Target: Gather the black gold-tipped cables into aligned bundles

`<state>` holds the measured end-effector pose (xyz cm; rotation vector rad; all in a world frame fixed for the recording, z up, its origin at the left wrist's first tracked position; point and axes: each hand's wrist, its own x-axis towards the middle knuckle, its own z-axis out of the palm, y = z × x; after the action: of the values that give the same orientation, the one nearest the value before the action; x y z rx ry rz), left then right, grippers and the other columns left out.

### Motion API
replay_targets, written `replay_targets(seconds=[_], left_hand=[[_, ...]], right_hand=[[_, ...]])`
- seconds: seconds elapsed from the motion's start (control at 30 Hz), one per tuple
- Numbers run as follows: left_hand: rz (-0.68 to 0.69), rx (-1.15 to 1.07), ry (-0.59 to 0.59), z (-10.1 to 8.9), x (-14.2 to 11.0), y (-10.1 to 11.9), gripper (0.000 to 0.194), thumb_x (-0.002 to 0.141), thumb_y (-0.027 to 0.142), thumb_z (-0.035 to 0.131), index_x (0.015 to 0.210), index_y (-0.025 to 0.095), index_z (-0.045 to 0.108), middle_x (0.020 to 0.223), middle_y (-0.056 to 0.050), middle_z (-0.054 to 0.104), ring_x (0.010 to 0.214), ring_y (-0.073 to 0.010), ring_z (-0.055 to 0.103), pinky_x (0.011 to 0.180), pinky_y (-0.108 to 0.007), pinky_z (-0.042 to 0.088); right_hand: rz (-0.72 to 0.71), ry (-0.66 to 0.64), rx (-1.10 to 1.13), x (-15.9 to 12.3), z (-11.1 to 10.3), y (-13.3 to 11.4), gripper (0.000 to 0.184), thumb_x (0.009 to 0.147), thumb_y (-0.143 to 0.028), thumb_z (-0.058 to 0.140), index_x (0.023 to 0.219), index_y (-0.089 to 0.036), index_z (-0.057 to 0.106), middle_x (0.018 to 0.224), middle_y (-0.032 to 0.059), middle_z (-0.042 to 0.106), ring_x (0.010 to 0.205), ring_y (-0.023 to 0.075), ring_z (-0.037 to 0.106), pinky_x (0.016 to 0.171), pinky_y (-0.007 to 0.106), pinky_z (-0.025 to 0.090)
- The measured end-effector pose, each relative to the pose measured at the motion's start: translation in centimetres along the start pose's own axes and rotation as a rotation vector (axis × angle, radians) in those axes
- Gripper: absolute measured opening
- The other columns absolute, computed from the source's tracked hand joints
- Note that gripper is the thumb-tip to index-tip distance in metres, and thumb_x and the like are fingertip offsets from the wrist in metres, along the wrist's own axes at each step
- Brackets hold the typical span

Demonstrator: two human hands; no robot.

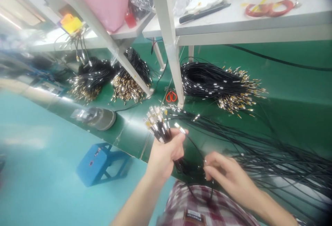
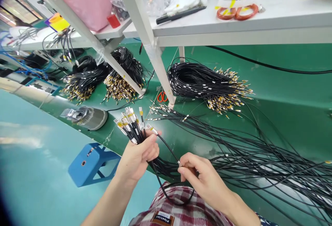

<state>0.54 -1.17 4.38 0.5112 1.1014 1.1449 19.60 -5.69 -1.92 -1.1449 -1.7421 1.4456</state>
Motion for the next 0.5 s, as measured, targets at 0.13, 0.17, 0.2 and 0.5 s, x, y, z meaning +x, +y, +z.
replay_targets(seconds=[0.13,0.17,0.2,0.5], left_hand=[[-0.012,-0.007,0.01,0.34,-0.17,-0.34,0.024,0.065,0.025,0.083,0.073,0.013,0.064,0.038,0.011,0.036,0.035,-0.0004,0.024,0.041,-0.018,0.019],[-0.012,-0.005,0.004,0.38,-0.21,-0.39,0.023,0.065,0.024,0.083,0.072,0.013,0.064,0.039,0.009,0.04,0.035,0.0,0.025,0.041,-0.018,0.019],[-0.013,-0.001,-0.006,0.4,-0.24,-0.42,0.023,0.064,0.024,0.082,0.071,0.013,0.064,0.041,0.008,0.044,0.035,0.0004,0.025,0.041,-0.018,0.018],[-0.022,0.028,-0.004,0.58,-0.32,-0.52,0.025,0.062,0.024,0.083,0.07,0.012,0.063,0.073,-0.003,0.068,0.036,0.0019,0.032,0.04,-0.02,0.018]], right_hand=[[-0.028,0.018,-0.028,0.1,0.38,0.2,0.019,0.096,-0.035,0.046,0.083,-0.022,0.051,0.066,-0.0036,0.062,0.061,0.0094,0.057,0.061,0.021,0.044],[-0.035,0.019,-0.032,0.14,0.48,0.27,0.019,0.096,-0.034,0.047,0.083,-0.022,0.051,0.066,-0.0038,0.062,0.061,0.0091,0.057,0.061,0.021,0.044],[-0.041,0.021,-0.034,0.17,0.57,0.34,0.018,0.096,-0.034,0.047,0.083,-0.022,0.051,0.066,-0.004,0.061,0.061,0.0089,0.057,0.06,0.02,0.044],[-0.042,0.05,-0.038,0.12,0.76,0.53,0.017,0.095,-0.034,0.048,0.083,-0.022,0.051,0.065,-0.0043,0.061,0.06,0.0088,0.057,0.059,0.02,0.044]])
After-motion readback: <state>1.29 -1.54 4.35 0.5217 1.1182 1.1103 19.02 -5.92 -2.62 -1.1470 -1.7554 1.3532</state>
